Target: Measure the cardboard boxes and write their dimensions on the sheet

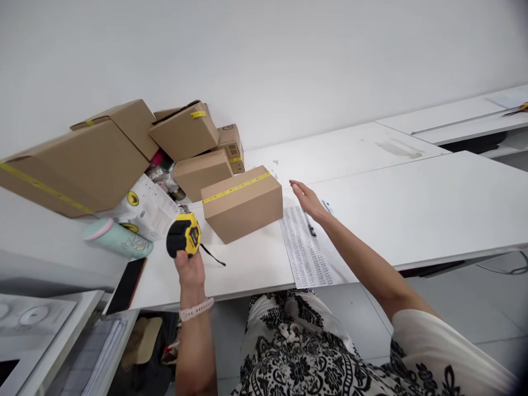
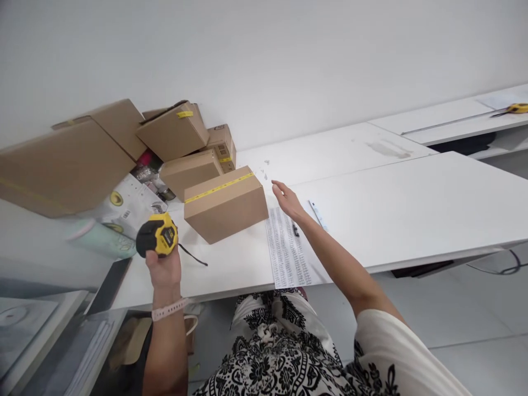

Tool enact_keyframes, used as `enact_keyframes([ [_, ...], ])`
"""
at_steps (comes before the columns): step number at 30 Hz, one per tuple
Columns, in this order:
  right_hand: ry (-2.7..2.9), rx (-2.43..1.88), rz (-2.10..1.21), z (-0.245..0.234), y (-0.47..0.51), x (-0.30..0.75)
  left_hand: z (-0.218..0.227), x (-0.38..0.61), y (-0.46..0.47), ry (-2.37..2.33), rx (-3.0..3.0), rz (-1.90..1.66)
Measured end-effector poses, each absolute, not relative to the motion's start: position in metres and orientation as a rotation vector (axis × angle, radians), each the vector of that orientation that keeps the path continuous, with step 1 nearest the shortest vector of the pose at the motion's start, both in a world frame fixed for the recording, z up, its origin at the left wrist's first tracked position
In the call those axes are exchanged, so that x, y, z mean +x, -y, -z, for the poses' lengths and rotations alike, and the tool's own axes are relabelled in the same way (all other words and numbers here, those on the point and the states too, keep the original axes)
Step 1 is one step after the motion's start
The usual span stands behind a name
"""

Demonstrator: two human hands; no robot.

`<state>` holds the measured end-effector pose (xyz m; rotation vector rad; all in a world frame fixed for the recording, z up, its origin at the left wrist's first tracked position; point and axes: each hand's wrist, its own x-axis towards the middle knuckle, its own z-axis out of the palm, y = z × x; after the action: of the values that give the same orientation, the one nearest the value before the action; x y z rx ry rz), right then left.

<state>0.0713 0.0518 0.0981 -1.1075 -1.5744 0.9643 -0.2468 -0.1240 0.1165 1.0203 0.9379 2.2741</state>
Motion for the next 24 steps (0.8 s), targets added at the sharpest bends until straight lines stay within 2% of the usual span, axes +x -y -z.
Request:
enact_keyframes([
  [3, 1.57, -1.039, -1.033, -0.117, -0.058, 0.043, -0.124, -0.264, 0.107, -0.924, 0.851, -2.208],
  [7, 1.534, -1.067, -1.139, -0.118, -0.057, 0.016, -0.118, -0.267, 0.1, -0.862, 0.729, -2.059],
  [12, 1.413, -1.067, -1.038, -0.098, -0.007, 0.022, -0.109, -0.251, 0.138, -0.806, 0.756, -2.017],
  [18, 1.261, -1.061, -0.967, -0.053, 0.07, 0.059, -0.096, -0.244, 0.203, -0.998, 0.624, -2.012],
  [21, 1.129, -1.106, -0.871, -0.047, 0.085, 0.075, -0.112, -0.25, 0.22, -1.131, 0.666, -2.075],
  [24, 0.992, -1.084, -0.653, -0.071, 0.092, 0.081, -0.142, -0.25, 0.227, -1.246, 0.832, -2.091],
])
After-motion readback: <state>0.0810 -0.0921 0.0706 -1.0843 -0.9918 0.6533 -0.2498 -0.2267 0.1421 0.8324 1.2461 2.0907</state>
